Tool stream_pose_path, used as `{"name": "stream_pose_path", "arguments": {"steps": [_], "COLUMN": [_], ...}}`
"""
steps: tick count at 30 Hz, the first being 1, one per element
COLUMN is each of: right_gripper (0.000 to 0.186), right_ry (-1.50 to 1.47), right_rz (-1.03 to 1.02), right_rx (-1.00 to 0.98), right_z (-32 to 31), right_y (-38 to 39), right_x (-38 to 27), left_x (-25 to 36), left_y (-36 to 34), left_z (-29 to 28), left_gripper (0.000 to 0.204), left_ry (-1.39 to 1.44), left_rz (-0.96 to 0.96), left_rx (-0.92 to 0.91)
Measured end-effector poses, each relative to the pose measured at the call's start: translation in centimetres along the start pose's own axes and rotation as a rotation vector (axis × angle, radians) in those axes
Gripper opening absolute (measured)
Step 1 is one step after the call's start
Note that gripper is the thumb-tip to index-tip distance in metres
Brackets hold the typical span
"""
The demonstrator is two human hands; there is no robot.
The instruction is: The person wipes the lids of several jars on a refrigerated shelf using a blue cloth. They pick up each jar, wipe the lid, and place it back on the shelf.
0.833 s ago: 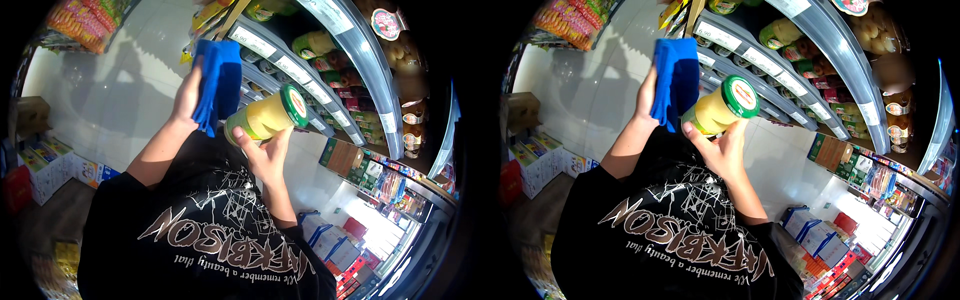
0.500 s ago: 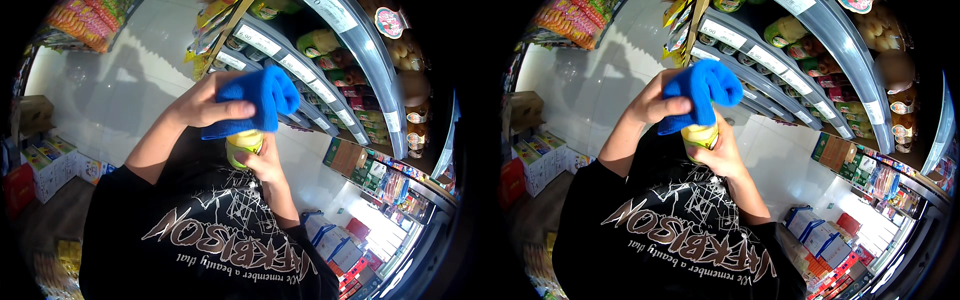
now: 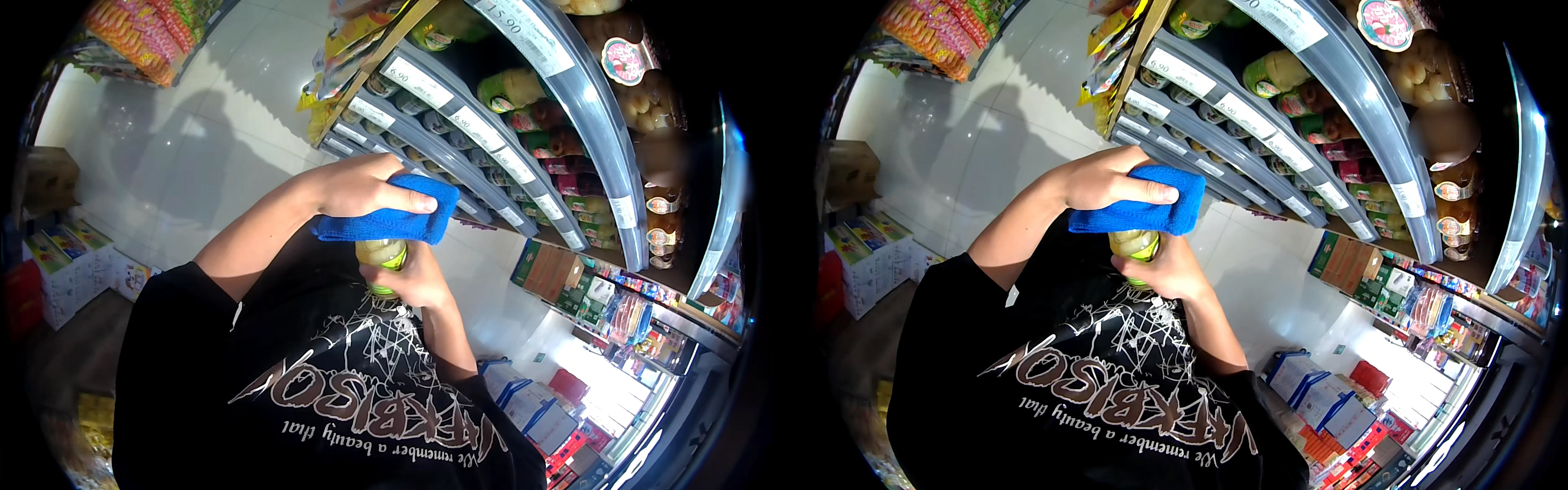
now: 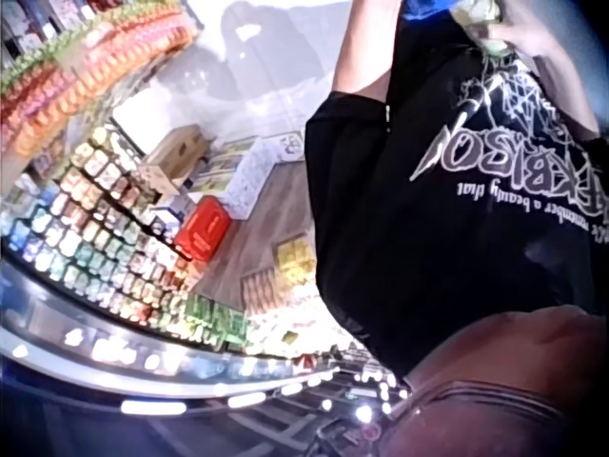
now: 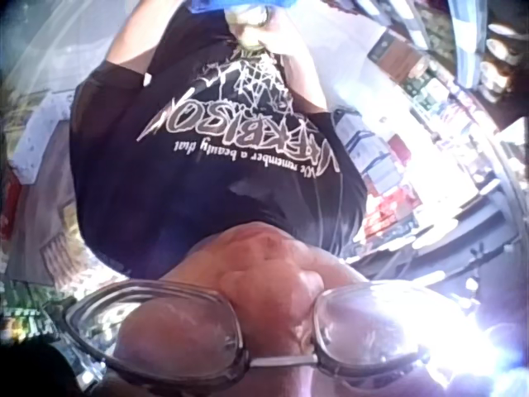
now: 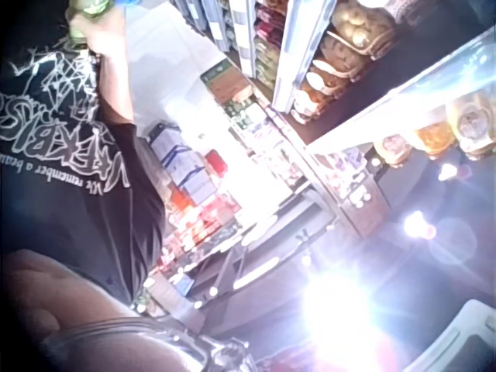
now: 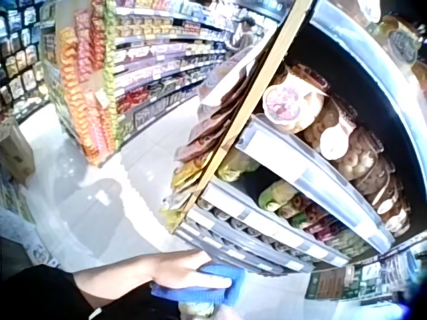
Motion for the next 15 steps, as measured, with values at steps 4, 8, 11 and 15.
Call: {"name": "stream_pose_path", "arguments": {"steps": [4,8,11,15], "right_gripper": [0.056,0.067,0.078,0.062], "right_ry": [0.327,-0.142,-0.464,-0.567], "right_rz": [-0.03,-0.349,-0.491,-0.375], "right_rx": [-0.018,0.005,0.104,0.154], "right_z": [-0.4,-1.2,-2.2,-6.1], "right_y": [-0.4,-0.8,-2.4,-6.4], "right_x": [-2.1,-3.5,-7.0,-6.8], "left_x": [-1.7,-4.7,-6.2,-6.4], "left_y": [0.5,0.6,2.1,4.1], "left_z": [-1.2,-1.6,-2.5,-0.9], "left_gripper": [0.051,0.049,0.056,0.069], "left_ry": [0.337,1.393,1.363,1.385], "left_rz": [-0.136,0.273,0.52,0.563], "left_rx": [0.086,0.202,0.351,0.021]}}
Point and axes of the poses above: each hand's wrist, its own y-axis away from the middle knuckle, its own z-axis out of the palm, x = y × z, the point moved 9 cm from there along -y, towards the middle knuckle, and after that the axes turned 9 degrees about -x, right-handed, at the moved point
